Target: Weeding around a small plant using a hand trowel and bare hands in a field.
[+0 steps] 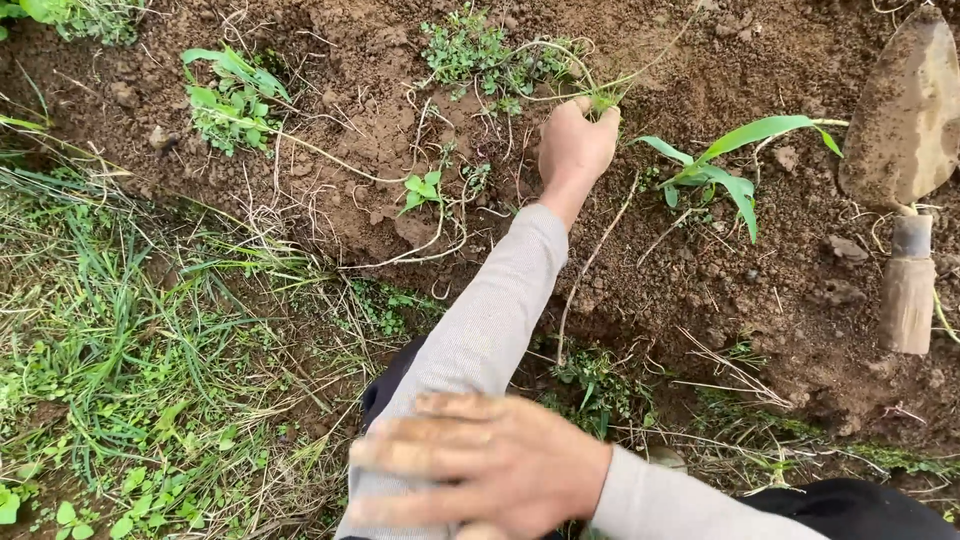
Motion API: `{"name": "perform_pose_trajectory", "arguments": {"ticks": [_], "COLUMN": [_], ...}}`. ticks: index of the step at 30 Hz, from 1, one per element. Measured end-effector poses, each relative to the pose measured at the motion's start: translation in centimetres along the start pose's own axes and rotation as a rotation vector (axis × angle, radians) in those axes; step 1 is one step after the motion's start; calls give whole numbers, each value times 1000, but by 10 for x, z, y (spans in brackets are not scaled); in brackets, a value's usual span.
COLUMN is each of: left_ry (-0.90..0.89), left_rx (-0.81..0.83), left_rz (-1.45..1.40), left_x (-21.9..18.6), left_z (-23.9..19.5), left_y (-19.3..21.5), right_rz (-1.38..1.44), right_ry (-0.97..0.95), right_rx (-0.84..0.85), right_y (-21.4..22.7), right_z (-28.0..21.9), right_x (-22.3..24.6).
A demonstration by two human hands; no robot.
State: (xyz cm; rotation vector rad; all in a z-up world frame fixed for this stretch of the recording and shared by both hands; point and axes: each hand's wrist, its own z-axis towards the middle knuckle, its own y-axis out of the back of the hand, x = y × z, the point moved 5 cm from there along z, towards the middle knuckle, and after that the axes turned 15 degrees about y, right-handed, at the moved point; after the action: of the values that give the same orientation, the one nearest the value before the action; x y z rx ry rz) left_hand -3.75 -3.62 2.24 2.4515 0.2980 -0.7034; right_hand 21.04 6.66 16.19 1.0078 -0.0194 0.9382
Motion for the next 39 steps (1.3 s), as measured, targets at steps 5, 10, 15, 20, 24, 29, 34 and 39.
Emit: {"name": "perform_pose_trajectory", "arguments": {"ticks": [5, 10, 15, 20, 24, 29, 34, 39], "left_ry": [-178, -285, -321, -211, -191, -206, -96, -79], "left_rx": [76, 41, -5, 122, 90, 113, 150, 216], "left_rz": [24, 90, 42, 40, 10, 12, 77, -72], "left_x": [7, 2, 5, 2, 4, 4, -3, -11], "left_z": [-3, 4, -3, -3, 0, -11, -2, 10], "left_y": [-7, -19, -22, -1, -2, -12, -21, -7], "right_rz": [-572, -772, -355, -415, -575, -151, 72, 240], "right_ry": [-1067, -924, -145, -939, -911, -1098, -1136, -836], "right_rx": [-40, -366, -301, -125, -402, -535, -585, -457], "right_y": [88, 97, -28, 49, 75, 46, 37, 35], "right_z": [-142, -105, -17, -122, -122, -94, -70, -30], "right_x": [-113, -69, 26, -83, -75, -67, -54, -15]}}
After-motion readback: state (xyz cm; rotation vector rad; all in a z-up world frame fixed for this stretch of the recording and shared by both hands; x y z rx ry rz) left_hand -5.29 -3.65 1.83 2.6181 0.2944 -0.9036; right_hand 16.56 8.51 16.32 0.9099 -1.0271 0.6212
